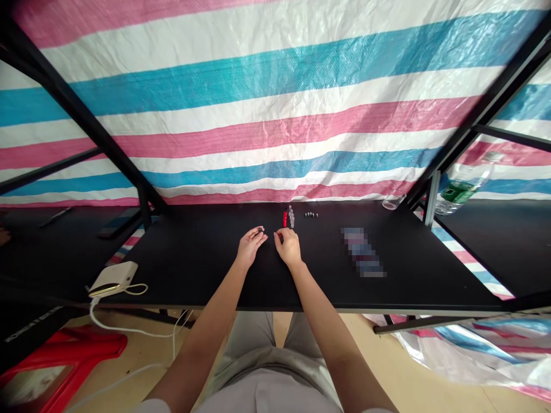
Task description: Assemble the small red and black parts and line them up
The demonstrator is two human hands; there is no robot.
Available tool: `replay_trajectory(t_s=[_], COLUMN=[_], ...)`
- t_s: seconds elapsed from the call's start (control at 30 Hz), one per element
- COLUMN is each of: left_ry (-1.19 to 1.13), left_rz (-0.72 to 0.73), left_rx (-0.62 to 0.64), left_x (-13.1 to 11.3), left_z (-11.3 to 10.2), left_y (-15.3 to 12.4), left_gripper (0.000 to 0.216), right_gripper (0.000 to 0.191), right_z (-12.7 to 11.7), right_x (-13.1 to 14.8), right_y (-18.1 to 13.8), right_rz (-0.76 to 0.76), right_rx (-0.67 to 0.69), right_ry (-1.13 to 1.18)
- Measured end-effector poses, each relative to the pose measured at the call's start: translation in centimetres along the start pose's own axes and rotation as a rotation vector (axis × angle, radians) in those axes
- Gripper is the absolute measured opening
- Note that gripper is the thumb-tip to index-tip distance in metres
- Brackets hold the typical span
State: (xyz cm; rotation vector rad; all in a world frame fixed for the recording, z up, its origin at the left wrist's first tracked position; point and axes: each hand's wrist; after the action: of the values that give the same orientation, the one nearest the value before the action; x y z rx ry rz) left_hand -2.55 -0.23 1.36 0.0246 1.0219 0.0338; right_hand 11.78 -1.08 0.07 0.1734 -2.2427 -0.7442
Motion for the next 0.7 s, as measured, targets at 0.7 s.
replay_trajectory(t_s=[0.7], left_ry=[-0.01], left_rz=[-0.041], left_rx=[-0.013], left_x=[0.1], left_z=[0.2], left_y=[-0.1], left_gripper=[0.036], right_gripper=[0.028], right_z=[-0.6], right_x=[1.1], right_y=[-0.3], right_rz=[-0.09], right_rx=[0.158], right_ry=[0.055])
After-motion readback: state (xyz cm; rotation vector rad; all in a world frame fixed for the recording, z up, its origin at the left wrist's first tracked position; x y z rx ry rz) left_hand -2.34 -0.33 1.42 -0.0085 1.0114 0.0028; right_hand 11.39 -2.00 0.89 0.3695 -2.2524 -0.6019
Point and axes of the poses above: each hand's wrist, its own y-axis towards the middle knuckle, its own z-axis out of the palm, x = y × z, and after that the axes turned 5 degrees about z, right-handed
